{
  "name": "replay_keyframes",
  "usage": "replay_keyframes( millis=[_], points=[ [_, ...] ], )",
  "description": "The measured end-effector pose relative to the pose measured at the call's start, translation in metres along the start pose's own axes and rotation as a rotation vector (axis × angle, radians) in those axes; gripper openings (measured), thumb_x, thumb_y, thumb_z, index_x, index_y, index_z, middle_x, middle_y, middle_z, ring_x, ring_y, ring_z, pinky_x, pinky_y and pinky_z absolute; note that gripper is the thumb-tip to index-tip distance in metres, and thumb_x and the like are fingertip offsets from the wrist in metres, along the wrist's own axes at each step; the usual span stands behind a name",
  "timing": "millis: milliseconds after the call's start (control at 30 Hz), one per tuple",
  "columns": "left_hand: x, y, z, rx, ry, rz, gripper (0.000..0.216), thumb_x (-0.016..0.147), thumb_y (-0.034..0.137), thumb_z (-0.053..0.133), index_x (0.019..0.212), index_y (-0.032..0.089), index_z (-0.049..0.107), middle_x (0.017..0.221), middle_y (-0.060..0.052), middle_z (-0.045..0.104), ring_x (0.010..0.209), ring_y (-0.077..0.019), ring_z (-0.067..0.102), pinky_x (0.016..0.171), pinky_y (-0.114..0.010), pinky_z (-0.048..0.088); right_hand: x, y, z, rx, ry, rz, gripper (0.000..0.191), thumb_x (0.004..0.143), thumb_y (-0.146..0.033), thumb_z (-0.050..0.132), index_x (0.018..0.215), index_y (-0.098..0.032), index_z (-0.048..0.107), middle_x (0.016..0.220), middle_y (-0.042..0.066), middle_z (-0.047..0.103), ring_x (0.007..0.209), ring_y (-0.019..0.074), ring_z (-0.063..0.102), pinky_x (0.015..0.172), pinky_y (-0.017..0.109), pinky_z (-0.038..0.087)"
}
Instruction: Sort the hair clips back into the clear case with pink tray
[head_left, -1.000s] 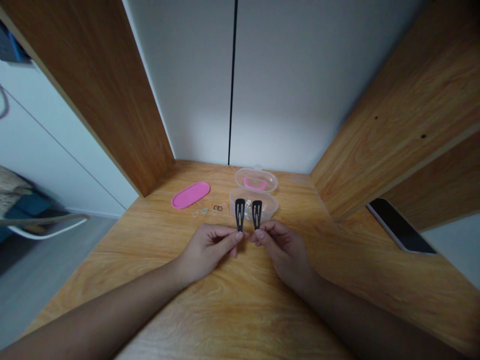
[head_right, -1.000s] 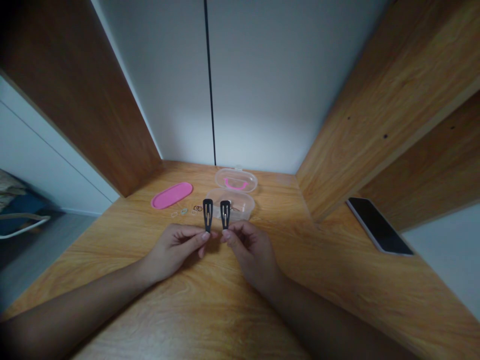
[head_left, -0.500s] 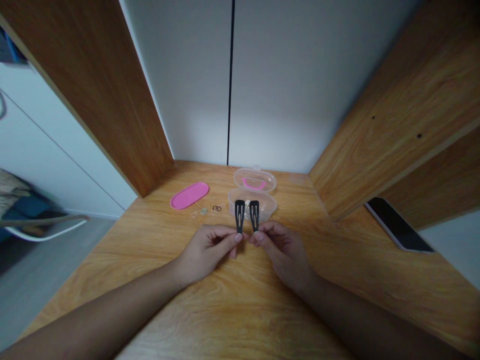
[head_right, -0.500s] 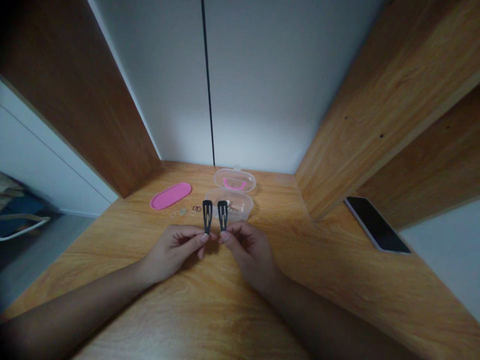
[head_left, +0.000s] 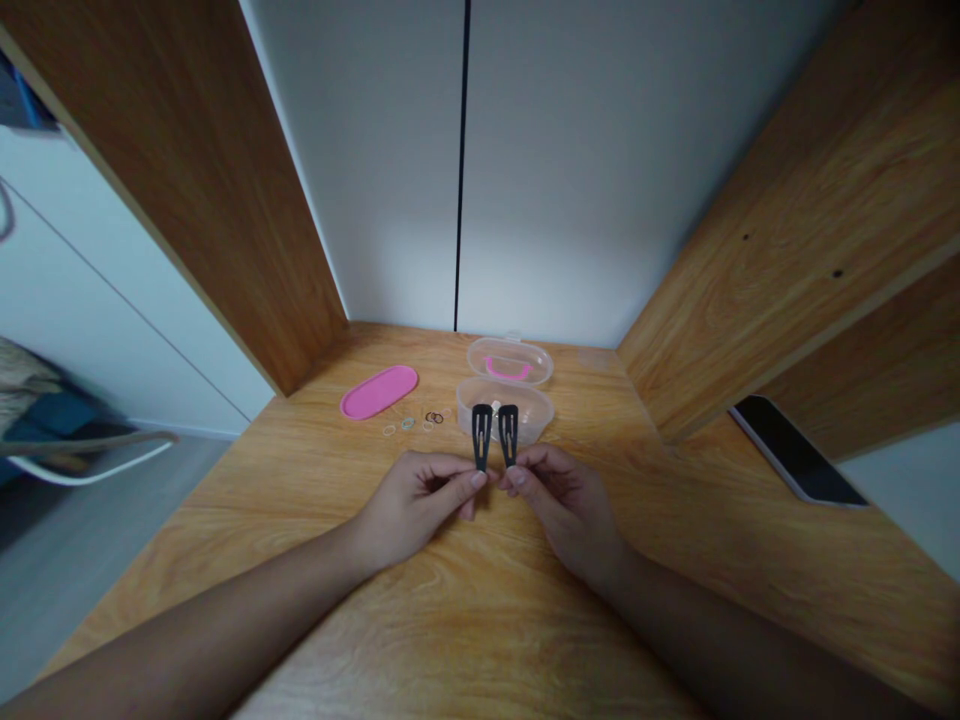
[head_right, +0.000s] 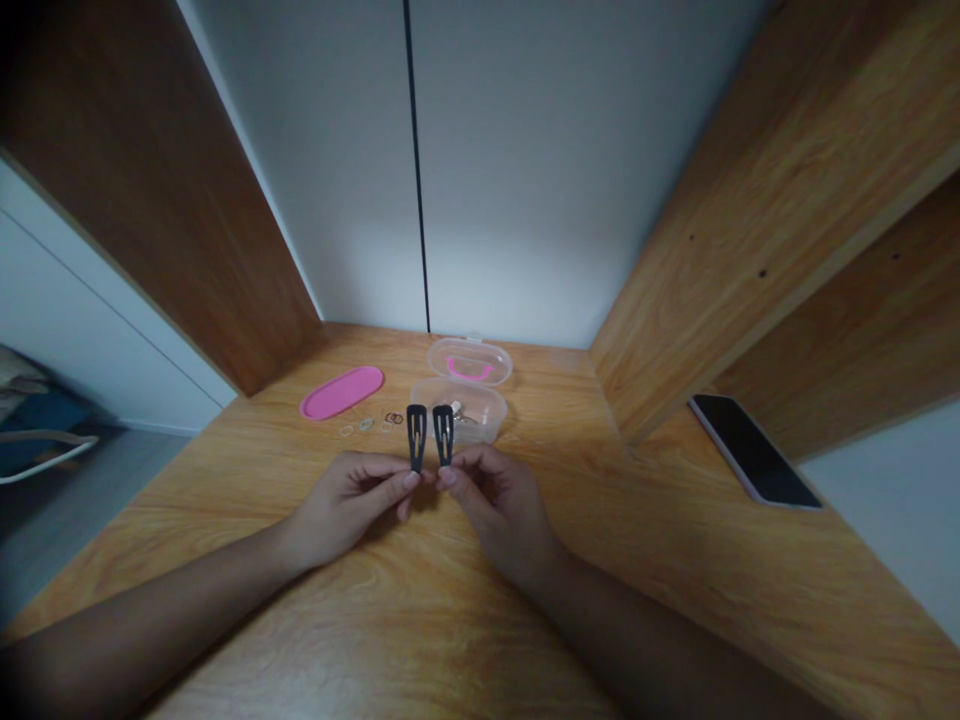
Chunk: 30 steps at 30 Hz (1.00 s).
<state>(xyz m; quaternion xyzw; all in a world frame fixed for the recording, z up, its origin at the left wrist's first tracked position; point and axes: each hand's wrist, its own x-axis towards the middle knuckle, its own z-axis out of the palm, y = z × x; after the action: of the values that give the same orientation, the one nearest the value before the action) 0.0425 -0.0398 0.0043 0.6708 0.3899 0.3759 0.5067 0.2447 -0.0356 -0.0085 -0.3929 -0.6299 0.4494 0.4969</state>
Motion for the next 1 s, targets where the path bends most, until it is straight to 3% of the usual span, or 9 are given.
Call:
replay_keyframes(
  millis=[700,1000],
  points=[
    [-0.0001,0.0035,-0.0004,-0.008,-0.04,0.007,0.047,0.095,0.048,0.055,0.065,0.013,0.064,0.057,0.002,0.054,0.055,-0.0084,0.043,0.054,-0.02,0.034,-0.001,0.0007,0.0009,0.052,-0.033,0.006,0.023,0.089,-0.043,0.069,0.081,-0.021,0.069,0.073,0.002,0.072,0.068,0.0152,0.067,0.067,0.027,0.054],
    [-0.0004,0.0022,-0.0013,0.089,-0.012,0.042,0.045,0.097,0.042,0.054,0.064,0.013,0.064,0.056,0.002,0.054,0.054,-0.0084,0.044,0.053,-0.019,0.034,-0.002,0.0021,-0.0007,0.026,-0.056,-0.001,0.024,0.088,-0.043,0.07,0.079,-0.021,0.071,0.07,0.001,0.069,0.064,0.0139,0.062,0.063,0.026,0.049]
  ],
)
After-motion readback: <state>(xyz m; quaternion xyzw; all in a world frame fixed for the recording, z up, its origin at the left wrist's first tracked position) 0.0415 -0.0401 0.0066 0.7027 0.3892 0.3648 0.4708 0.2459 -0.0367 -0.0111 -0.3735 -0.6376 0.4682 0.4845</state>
